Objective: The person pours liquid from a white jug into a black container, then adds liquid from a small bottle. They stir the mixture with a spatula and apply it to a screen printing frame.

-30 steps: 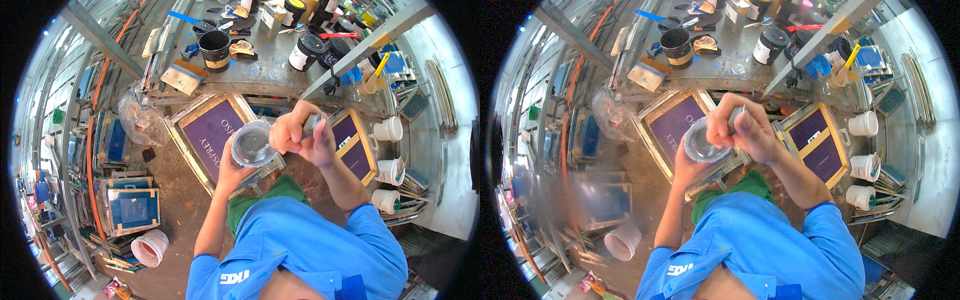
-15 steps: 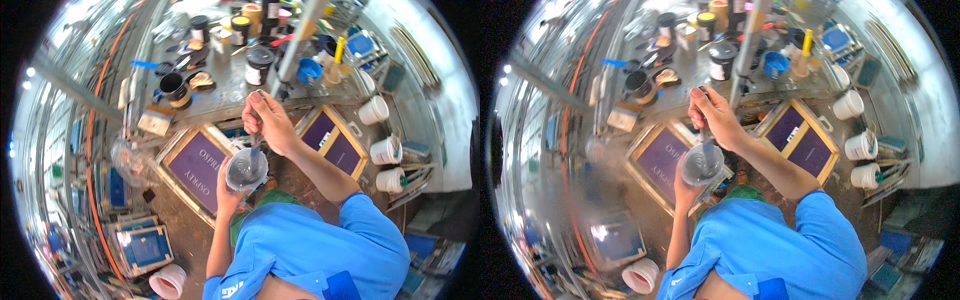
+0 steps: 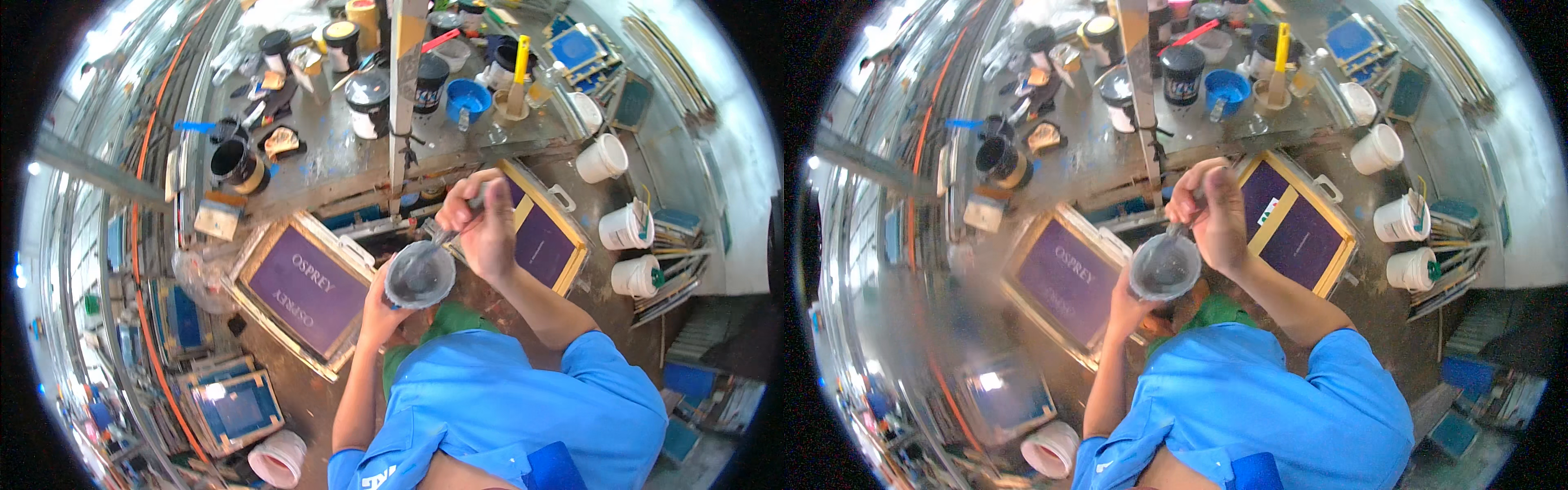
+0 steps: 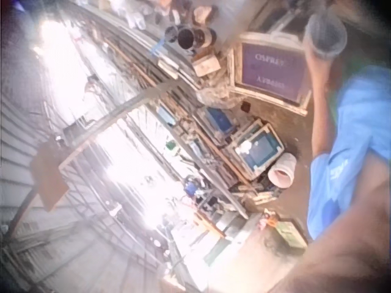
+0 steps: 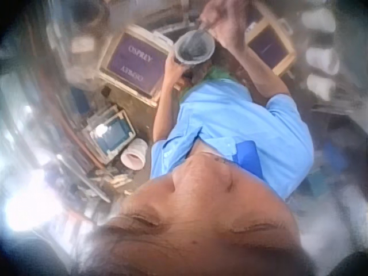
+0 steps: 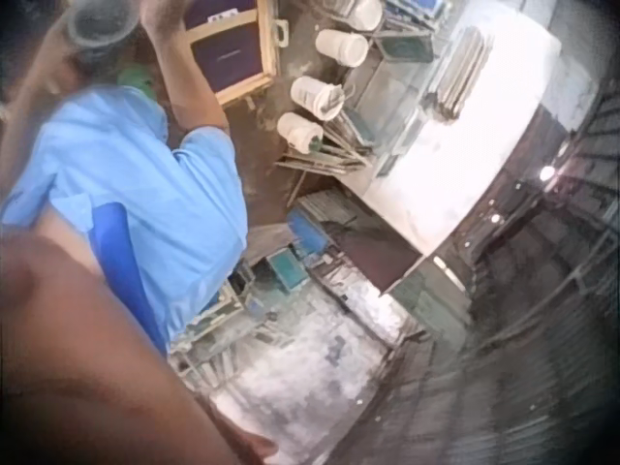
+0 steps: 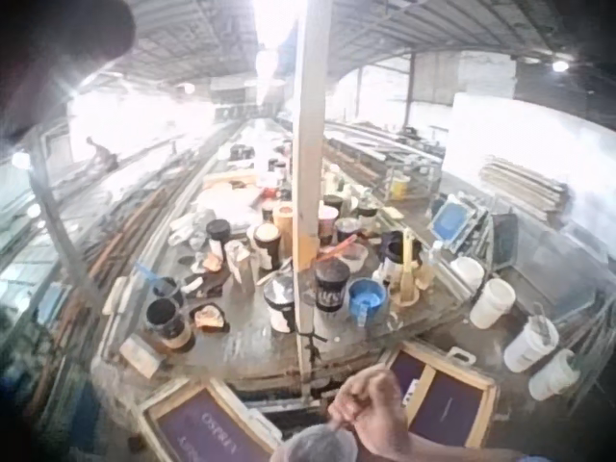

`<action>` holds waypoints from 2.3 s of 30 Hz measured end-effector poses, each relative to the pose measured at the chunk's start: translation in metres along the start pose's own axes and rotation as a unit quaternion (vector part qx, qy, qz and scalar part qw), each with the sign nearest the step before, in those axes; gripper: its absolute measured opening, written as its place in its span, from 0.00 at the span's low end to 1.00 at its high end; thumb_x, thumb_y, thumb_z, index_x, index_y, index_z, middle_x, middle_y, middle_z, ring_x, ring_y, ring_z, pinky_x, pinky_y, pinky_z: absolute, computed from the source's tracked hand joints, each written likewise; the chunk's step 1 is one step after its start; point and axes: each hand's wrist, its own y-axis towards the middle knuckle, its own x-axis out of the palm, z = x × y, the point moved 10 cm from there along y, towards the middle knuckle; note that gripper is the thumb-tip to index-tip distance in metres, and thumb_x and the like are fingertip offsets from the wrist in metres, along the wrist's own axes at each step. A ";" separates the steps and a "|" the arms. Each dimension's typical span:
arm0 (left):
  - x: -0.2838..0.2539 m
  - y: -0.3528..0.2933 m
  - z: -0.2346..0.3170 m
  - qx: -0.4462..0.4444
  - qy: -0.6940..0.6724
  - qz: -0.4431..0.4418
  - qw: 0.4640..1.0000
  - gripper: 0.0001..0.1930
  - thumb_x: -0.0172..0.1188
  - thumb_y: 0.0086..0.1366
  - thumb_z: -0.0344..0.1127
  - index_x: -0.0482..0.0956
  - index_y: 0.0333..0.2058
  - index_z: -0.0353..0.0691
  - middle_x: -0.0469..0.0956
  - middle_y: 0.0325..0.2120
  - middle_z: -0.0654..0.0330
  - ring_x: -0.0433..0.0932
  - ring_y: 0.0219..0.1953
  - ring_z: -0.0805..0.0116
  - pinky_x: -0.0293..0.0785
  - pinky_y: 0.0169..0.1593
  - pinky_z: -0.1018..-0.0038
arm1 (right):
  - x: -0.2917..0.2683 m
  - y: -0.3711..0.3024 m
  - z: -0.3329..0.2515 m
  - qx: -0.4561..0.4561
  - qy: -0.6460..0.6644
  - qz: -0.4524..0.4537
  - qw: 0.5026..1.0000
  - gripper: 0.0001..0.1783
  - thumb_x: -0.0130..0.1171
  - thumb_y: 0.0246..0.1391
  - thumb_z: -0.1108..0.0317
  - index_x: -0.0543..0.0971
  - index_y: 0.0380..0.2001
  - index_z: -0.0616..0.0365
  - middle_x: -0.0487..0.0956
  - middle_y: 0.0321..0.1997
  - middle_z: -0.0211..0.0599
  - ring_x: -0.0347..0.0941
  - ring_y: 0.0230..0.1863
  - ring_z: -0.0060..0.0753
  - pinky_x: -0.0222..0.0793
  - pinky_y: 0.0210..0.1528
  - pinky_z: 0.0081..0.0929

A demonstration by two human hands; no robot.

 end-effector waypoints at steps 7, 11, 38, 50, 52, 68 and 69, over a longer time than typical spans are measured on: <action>0.043 -0.006 -0.026 -0.003 -0.057 0.129 0.990 0.49 0.74 0.42 0.21 0.61 0.65 0.36 0.65 0.62 0.56 0.64 0.65 0.63 0.59 0.68 0.67 | -0.014 -0.026 -0.046 -0.033 -0.068 -0.167 0.983 0.22 0.44 0.69 0.46 0.64 0.37 0.55 0.65 0.24 0.34 0.58 0.23 0.23 0.61 0.28 0.28; 0.081 -0.027 -0.018 0.035 -0.074 0.165 0.983 0.50 0.73 0.43 0.18 0.58 0.66 0.37 0.62 0.63 0.57 0.64 0.65 0.63 0.60 0.68 0.65 | -0.024 -0.043 -0.075 -0.048 -0.003 -0.120 0.992 0.25 0.33 0.69 0.39 0.63 0.36 0.50 0.60 0.21 0.26 0.53 0.22 0.21 0.56 0.27 0.25; 0.316 -0.255 0.024 0.029 -0.092 0.127 0.987 0.50 0.73 0.43 0.17 0.60 0.66 0.38 0.66 0.62 0.60 0.67 0.62 0.68 0.65 0.66 0.67 | -0.042 -0.261 -0.264 0.058 0.045 -0.367 0.927 0.30 0.37 0.67 0.37 0.66 0.31 0.55 0.63 0.17 0.31 0.55 0.18 0.21 0.55 0.22 0.23; 0.453 -0.185 0.036 0.072 -0.040 0.124 0.989 0.49 0.76 0.42 0.22 0.63 0.65 0.38 0.58 0.66 0.55 0.58 0.69 0.58 0.58 0.70 0.64 | -0.178 -0.250 -0.376 -0.010 -0.030 -0.252 0.967 0.32 0.32 0.66 0.34 0.64 0.31 0.54 0.61 0.16 0.29 0.53 0.16 0.20 0.55 0.20 0.24; 0.485 -0.162 0.023 0.071 -0.038 0.121 0.989 0.49 0.76 0.42 0.22 0.63 0.65 0.38 0.57 0.67 0.55 0.58 0.69 0.58 0.58 0.70 0.64 | -0.201 -0.260 -0.388 0.020 -0.006 -0.274 0.961 0.31 0.33 0.67 0.36 0.65 0.31 0.55 0.62 0.16 0.30 0.55 0.16 0.20 0.55 0.19 0.24; 0.713 -0.008 0.026 0.029 -0.078 -0.031 0.996 0.48 0.76 0.44 0.25 0.63 0.65 0.39 0.65 0.63 0.60 0.62 0.66 0.66 0.56 0.69 0.67 | -0.502 -0.101 -0.413 0.248 -0.136 -0.018 0.959 0.20 0.56 0.65 0.51 0.71 0.48 0.56 0.80 0.41 0.38 0.79 0.46 0.32 0.78 0.48 0.32; 0.709 -0.006 0.021 0.009 -0.101 -0.014 0.995 0.48 0.77 0.43 0.26 0.63 0.65 0.39 0.67 0.62 0.59 0.64 0.65 0.66 0.56 0.69 0.67 | -0.497 -0.092 -0.409 0.257 -0.154 -0.047 0.953 0.21 0.56 0.65 0.51 0.71 0.50 0.56 0.80 0.42 0.39 0.79 0.46 0.32 0.78 0.47 0.31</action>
